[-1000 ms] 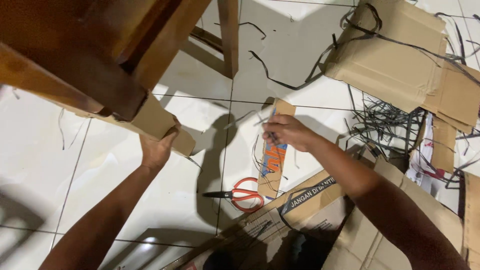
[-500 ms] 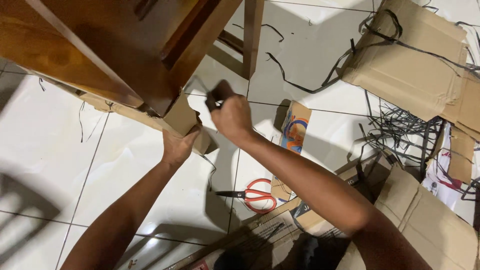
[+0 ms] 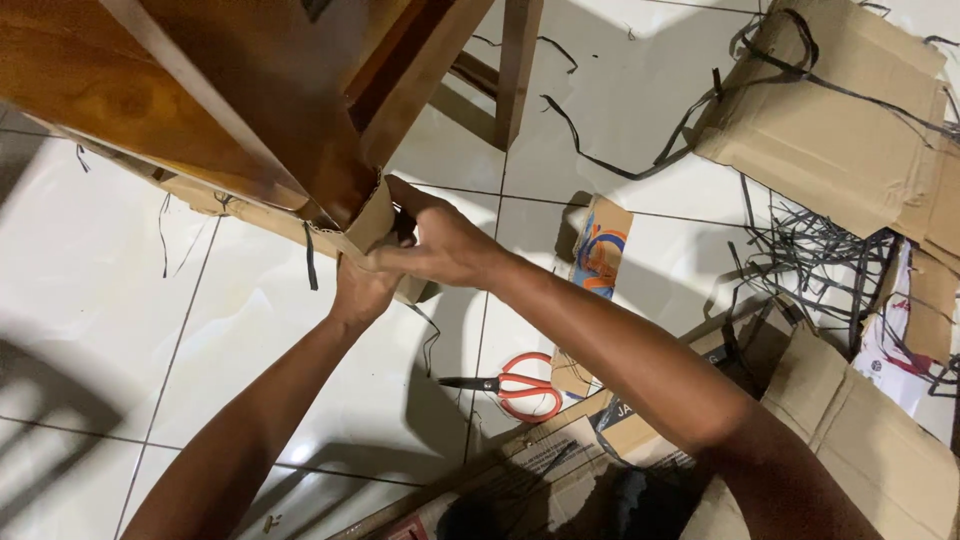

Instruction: Wrapping a wooden chair leg with cardboard and securing it with plastic ties

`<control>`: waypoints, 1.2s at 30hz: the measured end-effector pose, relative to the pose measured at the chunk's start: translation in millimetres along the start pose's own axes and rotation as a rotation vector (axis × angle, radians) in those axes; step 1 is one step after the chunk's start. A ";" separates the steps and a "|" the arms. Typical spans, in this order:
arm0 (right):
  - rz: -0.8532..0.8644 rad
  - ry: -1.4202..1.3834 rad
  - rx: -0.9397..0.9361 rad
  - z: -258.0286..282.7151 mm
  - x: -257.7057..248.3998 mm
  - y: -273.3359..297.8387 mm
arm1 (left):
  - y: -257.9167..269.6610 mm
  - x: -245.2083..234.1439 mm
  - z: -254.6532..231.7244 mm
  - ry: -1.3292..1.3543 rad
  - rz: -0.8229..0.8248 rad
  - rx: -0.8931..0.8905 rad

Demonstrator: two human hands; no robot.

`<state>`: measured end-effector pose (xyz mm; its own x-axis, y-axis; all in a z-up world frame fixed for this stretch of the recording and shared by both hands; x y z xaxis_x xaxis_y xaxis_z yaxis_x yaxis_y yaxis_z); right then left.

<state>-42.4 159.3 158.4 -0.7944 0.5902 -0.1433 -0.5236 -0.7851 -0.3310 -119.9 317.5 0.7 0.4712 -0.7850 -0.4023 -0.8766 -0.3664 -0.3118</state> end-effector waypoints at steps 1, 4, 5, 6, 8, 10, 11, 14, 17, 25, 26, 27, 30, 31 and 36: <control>0.053 -0.023 0.054 9.8 -4.1 -3.1 | -0.1 0.1 -1.4 -0.019 0.003 0.010; 0.096 -0.051 0.143 16.0 0.3 1.7 | 0.3 -0.9 -4.9 -0.057 0.009 0.030; 0.088 -0.057 0.177 14.1 4.2 5.9 | 1.0 -1.2 -6.3 -0.077 0.010 0.039; 0.090 -0.058 0.177 21.6 2.3 2.1 | 1.8 -1.4 -7.7 -0.077 0.009 0.038; 0.043 -0.059 0.176 36.6 -1.0 -5.3 | 2.9 -3.3 -10.7 -0.120 0.021 0.058; 0.069 -0.032 0.239 28.0 -2.0 -2.1 | 1.7 -2.9 -14.3 -0.141 0.017 0.071; 0.088 -0.009 0.309 22.8 -1.4 1.7 | 3.5 -2.7 -15.7 -0.161 0.023 0.079; 0.062 -0.029 0.315 21.5 2.0 -3.9 | 4.8 -1.3 -18.6 -0.200 0.030 0.101; 0.024 -0.054 0.325 20.0 5.0 -10.8 | -0.7 -10.8 -1.9 -0.618 0.180 0.371; -0.002 0.000 0.402 20.5 7.0 -9.2 | 9.3 -48.7 -54.3 -0.033 0.116 0.004; -0.021 -0.011 0.441 22.6 7.9 -7.0 | 11.8 -51.7 -58.7 0.104 0.104 -0.079; -0.024 -0.010 0.441 18.3 7.4 -6.7 | 20.3 -51.2 -57.3 0.105 0.107 -0.077; -0.014 0.022 0.399 3.8 9.1 -0.6 | 37.1 -56.3 -77.3 0.413 -0.108 -0.089; -0.004 0.033 0.436 -2.4 8.9 1.6 | 32.3 -60.4 -100.5 0.489 -0.198 -0.106; 0.052 0.142 0.422 24.1 8.7 -15.8 | 14.3 -64.3 -121.9 0.504 -0.417 -0.118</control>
<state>-48.4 172.4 184.9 -0.7883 0.5447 -0.2861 -0.5871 -0.8050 0.0851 -174.6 301.9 127.1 0.6948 -0.6929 0.1925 -0.6493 -0.7195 -0.2462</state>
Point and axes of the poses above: each hand's wrist, its own y-axis away from the middle knuckle, its own x-axis out of the palm, z = x × y, the point moved 1 cm from there along -y, towards the middle knuckle, and after that the axes turned 3 degrees about -y, right-handed, at the moved point
